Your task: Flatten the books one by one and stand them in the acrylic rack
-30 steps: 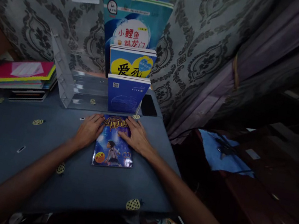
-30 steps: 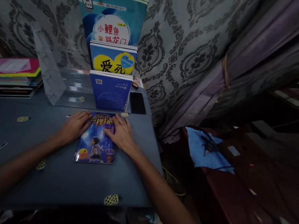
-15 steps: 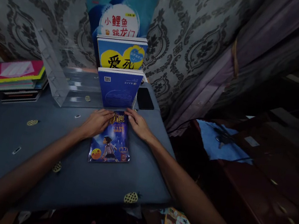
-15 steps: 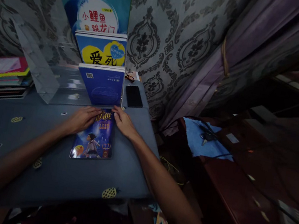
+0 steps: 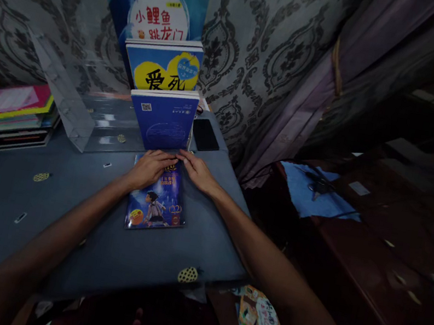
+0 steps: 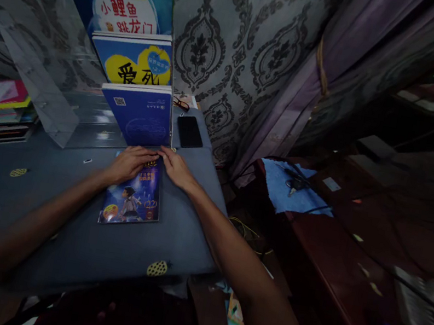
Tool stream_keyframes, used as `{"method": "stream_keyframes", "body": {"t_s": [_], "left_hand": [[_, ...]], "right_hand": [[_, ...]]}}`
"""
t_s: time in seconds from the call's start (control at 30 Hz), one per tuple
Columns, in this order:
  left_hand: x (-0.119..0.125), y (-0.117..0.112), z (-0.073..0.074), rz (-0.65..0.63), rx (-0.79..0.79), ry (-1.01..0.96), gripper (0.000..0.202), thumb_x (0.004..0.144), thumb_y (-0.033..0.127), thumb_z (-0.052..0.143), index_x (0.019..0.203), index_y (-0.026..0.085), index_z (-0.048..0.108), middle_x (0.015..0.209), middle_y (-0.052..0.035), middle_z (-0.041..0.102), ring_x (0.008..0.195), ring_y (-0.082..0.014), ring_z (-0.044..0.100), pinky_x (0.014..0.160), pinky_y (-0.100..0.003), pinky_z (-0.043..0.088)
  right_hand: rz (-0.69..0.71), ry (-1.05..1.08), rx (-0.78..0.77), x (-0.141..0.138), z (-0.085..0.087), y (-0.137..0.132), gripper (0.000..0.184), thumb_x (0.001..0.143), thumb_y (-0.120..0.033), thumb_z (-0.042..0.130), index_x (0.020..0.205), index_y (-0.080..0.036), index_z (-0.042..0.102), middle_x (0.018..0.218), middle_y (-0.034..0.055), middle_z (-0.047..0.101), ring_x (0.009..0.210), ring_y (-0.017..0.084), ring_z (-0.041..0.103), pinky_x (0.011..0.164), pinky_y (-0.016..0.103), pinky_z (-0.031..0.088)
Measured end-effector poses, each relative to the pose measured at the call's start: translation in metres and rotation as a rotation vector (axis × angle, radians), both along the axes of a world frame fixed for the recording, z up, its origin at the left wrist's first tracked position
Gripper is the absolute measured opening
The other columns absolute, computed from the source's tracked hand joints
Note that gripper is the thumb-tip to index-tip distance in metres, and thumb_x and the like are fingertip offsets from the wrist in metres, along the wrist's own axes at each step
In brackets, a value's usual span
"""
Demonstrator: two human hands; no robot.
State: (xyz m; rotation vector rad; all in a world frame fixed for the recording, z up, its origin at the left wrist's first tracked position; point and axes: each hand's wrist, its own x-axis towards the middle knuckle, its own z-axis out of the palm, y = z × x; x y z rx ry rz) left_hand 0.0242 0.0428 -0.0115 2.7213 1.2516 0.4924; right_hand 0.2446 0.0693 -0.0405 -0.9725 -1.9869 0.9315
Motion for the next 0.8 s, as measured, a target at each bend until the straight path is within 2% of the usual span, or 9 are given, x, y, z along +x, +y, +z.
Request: {"method": "stream_keyframes", "body": {"t_s": [0.23,0.4,0.6,0.8], "left_hand": [[0.000,-0.004,0.002,-0.084,-0.029,-0.024,0.047,0.093,0.009,0.045,0.130,0.027,0.069,0.135,-0.0072,0.068,0.124,-0.0242,0.057,0.105,-0.045,0.041],[0.000,-0.009,0.001,-0.120,-0.053,-0.044,0.046,0.093,0.010,0.047,0.128,0.031,0.070,0.134,-0.0058,0.067,0.124,-0.0248,0.057,0.105,-0.047,0.041],[0.001,-0.021,0.004,-0.155,-0.047,-0.008,0.043,0.094,0.011,0.048,0.124,0.031,0.073,0.133,-0.0063,0.066,0.124,-0.0261,0.054,0.108,-0.048,0.040],[-0.002,-0.030,-0.002,-0.230,0.054,-0.048,0.046,0.092,0.007,0.049,0.124,0.032,0.073,0.129,-0.0075,0.065,0.121,-0.0251,0.055,0.105,-0.048,0.042]], "right_hand": [[0.000,-0.007,0.015,-0.003,-0.004,0.002,0.042,0.099,-0.030,0.049,0.138,-0.020,0.062,0.133,0.0072,0.071,0.132,0.026,0.060,0.117,0.048,0.042],[0.022,-0.025,0.013,-0.003,-0.004,0.000,0.049,0.096,-0.022,0.046,0.144,-0.020,0.055,0.136,0.0076,0.069,0.132,0.025,0.061,0.116,0.049,0.044],[0.044,-0.036,0.036,-0.001,-0.002,-0.003,0.056,0.092,-0.024,0.054,0.147,-0.015,0.050,0.141,0.0126,0.065,0.133,0.027,0.060,0.116,0.049,0.044],[0.039,-0.060,0.051,-0.003,-0.003,-0.004,0.059,0.091,-0.026,0.056,0.148,-0.014,0.048,0.142,0.0148,0.064,0.133,0.028,0.059,0.115,0.052,0.045]]}}
